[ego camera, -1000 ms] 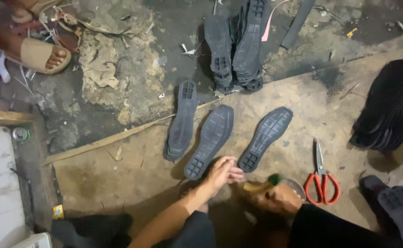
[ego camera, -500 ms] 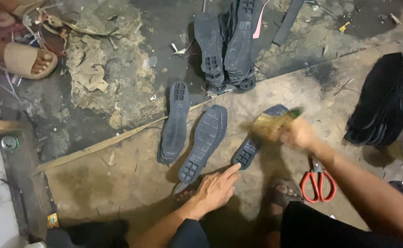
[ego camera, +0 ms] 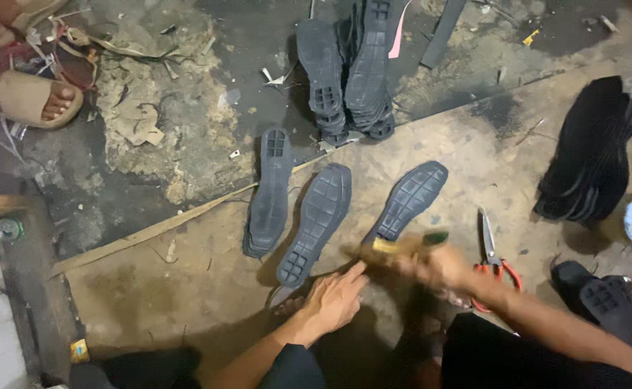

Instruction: The person sits on the floor of a shoe workshop and brushes rubber shoe soles one at a time with a wide bristle brush, working the brush over the sole surface and setting each finished sole onto a growing stack of soles.

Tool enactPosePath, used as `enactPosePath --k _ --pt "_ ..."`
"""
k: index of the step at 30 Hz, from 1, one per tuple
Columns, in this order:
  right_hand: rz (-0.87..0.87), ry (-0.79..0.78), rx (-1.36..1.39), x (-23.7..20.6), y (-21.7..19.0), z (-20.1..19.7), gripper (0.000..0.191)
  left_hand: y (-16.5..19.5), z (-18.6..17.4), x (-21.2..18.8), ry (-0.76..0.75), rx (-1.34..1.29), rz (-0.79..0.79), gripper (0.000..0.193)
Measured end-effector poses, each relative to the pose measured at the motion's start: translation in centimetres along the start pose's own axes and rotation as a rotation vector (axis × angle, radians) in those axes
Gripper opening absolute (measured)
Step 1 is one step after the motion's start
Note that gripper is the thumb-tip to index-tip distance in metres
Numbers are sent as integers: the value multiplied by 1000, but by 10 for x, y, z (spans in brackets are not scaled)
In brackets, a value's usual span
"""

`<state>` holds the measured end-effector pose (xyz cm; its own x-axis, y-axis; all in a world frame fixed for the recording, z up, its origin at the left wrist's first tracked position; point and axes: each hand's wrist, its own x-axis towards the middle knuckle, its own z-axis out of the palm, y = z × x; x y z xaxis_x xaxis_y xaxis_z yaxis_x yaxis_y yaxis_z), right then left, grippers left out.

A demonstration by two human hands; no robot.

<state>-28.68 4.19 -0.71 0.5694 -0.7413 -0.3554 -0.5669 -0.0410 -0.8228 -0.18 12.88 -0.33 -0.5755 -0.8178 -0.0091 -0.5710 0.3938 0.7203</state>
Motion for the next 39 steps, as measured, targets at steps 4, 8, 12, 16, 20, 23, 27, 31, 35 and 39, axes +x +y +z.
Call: enactPosePath --k 4,8,12,16,20,23,27,31,35,39 --pt "88 428 -258 32 43 -112 25 11 -20 12 -224 -27 -176 21" --pt "246 662 -317 32 43 -152 35 26 -42 30 -39 -32 -88 23" --pt "310 707 -322 11 21 -111 43 23 -38 63 237 139 85 46" --pt "185 675 180 -12 23 -85 38 6 -28 87 129 248 40 44" --pt "141 811 151 -32 37 -97 30 9 -25 98 16 93 -36 35" --pt "186 960 207 -42 38 -111 24 19 -29 94 242 -501 -215 37" --pt "314 1061 192 -43 27 -125 14 12 -45 72 216 -858 -494 36" --pt "257 1012 154 -37 11 -119 25 13 -49 33 61 -141 -368 41" --pt "111 740 175 -22 -8 -71 28 21 -41 20 -60 -116 -289 44" --pt "130 215 2 9 -13 -30 32 19 -39 20 66 -68 -42 43"
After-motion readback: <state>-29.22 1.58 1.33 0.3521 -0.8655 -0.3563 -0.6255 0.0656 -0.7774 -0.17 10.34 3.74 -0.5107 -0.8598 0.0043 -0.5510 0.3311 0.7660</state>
